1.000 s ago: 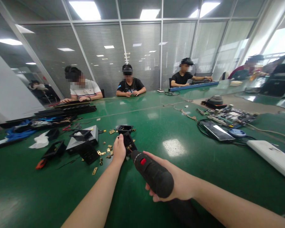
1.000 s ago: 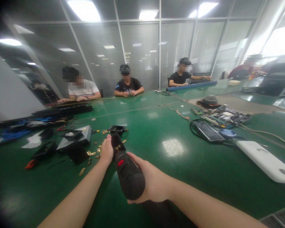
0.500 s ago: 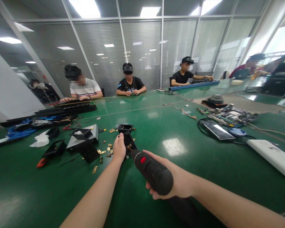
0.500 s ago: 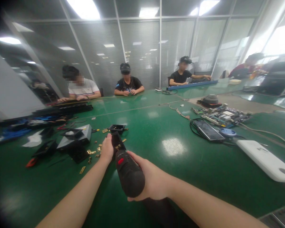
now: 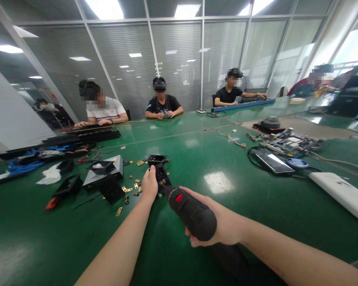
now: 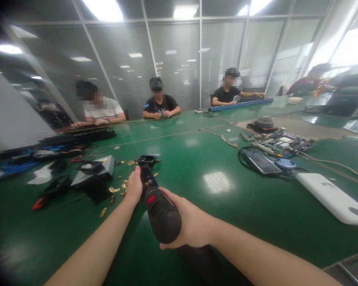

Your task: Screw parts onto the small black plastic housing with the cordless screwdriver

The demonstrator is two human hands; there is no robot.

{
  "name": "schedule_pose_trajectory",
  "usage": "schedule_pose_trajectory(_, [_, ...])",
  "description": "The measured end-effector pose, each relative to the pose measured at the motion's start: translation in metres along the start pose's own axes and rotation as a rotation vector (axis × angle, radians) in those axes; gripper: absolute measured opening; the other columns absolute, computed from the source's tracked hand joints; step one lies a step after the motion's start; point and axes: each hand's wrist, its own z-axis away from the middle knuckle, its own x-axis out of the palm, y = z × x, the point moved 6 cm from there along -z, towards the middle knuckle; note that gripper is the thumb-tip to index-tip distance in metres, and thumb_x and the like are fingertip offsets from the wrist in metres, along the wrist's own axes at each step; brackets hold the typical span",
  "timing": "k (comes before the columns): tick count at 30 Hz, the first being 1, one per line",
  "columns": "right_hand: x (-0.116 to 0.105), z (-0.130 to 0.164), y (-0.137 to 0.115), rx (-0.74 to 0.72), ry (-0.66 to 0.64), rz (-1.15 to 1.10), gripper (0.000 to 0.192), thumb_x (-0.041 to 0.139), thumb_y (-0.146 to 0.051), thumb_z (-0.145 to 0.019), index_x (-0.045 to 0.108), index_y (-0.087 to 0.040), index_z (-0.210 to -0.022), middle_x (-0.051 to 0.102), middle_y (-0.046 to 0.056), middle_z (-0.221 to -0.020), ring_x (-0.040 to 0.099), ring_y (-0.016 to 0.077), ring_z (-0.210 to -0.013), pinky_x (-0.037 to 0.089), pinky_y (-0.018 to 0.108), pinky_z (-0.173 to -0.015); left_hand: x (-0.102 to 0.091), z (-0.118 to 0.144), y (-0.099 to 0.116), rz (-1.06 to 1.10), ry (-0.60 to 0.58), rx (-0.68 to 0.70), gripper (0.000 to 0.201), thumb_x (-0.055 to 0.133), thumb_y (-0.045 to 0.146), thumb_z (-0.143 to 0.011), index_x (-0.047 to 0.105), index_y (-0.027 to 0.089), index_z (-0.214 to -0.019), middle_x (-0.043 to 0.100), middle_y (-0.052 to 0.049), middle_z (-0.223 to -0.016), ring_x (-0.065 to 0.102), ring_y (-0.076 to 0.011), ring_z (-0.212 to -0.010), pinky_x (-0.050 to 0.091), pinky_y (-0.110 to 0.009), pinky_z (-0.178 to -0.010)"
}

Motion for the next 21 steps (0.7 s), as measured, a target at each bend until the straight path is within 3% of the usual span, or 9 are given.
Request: schedule_pose_trajectory(21, [-0.0010, 0.0002, 0.0006, 0.006, -0.020, -0.010, 0.152, 0.117, -0.030, -0.058, 0.031, -0.024, -0.183, 0.077, 0.013, -0.128, 0.073, 0.0355, -0.127, 0.055, 0.055, -0.116, 0.0005, 0.0023, 0.0023, -0.011, -0.005, -0.062, 0.073, 0.040, 0.092, -0.095, 0.065, 0.023, -0.084, 0.076, -0.010, -0.088, 0.069, -0.0296, -0.090, 0.052, -0.041, -0.085])
